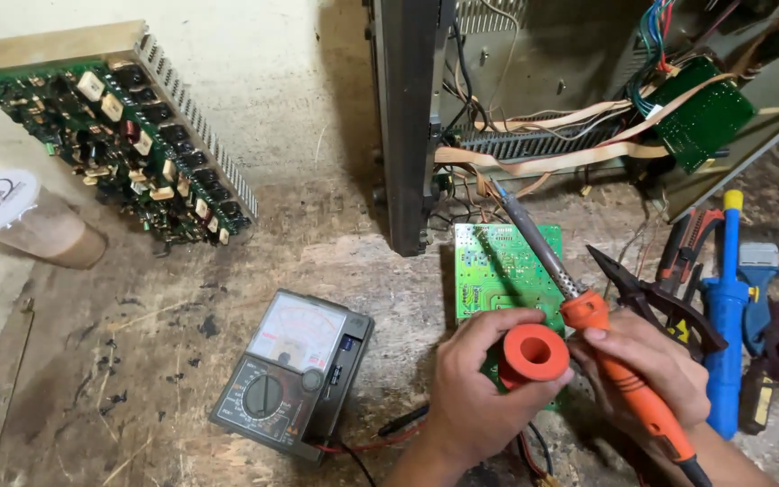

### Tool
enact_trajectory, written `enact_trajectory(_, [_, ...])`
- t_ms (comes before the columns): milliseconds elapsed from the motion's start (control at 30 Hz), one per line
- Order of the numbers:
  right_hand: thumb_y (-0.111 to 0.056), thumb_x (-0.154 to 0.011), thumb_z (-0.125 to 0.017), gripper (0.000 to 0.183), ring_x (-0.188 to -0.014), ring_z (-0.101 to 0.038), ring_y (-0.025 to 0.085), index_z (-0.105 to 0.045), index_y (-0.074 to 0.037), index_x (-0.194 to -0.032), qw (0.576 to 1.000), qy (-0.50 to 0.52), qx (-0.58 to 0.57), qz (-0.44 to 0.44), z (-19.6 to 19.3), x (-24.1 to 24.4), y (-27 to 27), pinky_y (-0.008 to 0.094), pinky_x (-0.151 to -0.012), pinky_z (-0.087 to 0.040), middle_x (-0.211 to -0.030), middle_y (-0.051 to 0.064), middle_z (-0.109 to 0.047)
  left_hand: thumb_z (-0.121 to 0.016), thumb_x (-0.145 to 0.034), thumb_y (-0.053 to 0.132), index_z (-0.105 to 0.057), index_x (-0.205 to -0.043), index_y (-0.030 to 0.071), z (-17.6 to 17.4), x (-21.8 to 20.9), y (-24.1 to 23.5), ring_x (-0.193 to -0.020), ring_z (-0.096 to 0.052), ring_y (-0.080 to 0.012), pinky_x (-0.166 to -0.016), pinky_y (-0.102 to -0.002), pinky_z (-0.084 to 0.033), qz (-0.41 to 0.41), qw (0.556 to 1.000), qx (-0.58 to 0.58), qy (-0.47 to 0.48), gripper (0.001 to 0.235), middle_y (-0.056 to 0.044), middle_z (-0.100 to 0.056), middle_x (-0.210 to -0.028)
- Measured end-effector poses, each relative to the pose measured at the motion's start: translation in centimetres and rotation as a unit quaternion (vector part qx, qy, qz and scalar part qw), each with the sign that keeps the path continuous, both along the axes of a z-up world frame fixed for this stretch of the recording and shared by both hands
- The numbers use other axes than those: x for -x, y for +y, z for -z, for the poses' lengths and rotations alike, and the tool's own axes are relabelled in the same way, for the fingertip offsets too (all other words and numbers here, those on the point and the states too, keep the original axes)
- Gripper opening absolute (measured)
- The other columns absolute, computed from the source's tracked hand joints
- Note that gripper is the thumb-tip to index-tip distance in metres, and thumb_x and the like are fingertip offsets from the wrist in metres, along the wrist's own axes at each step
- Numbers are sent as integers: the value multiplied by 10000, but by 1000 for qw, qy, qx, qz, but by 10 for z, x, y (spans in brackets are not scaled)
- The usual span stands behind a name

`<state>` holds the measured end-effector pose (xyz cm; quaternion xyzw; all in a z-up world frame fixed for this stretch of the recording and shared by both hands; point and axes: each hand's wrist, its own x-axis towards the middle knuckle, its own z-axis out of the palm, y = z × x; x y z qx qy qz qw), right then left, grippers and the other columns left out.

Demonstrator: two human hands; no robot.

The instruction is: The person handles a control panel with knobs and buttons, then flips it over to reveal a green circuit board. They use a soldering iron and solder wire to apply solder to several points on the circuit board.

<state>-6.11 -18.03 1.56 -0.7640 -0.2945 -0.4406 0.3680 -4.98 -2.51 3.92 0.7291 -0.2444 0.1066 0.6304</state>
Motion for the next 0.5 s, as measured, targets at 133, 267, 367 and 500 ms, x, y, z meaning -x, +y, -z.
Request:
enact_trajectory(133, [-23,-711,-557,202,-619,-590,220,-466,44,-878,1000,-18,0,0,2,-2,-2,298,-619,-526,-726,181,-551,-608,-643,294,-540,-907,61,-4,-1,2,-768,-605,-167,-695,-276,-503,27,998,11,58,359,-73,-620,-855])
enact_trajectory(267, [-22,-704,-561,210,-661,-603,239,-475,41,-885,1000,-13,16,-13,0,-1,-1,301,-640,-534,-756,192,-555,-618,-625,268,-537,-896,61,-2,-3,1,-758,-604,-169,-682,-278,-497,8,999,-11,44,350,-70,-618,-850])
enact_trajectory(367, [7,-709,-567,209,-696,-611,229,-480,20,-898,999,31,-19,12,-2,2,0,294,-709,-527,-789,174,-571,-584,-649,357,-534,-890,65,-1,-3,0,-746,-606,-163,-667,-283,-503,13,1000,-21,16,382,-62,-619,-840])
enact_trajectory(500, [32,-711,-594,214,-810,-591,223,-518,14,-910,987,108,-81,86,9,7,-6,305,-838,-476,-883,135,-579,-562,-659,410,-552,-932,70,-3,-3,2,-783,-599,-167,-693,-280,-496,75,996,-10,37,436,-75,-616,-879])
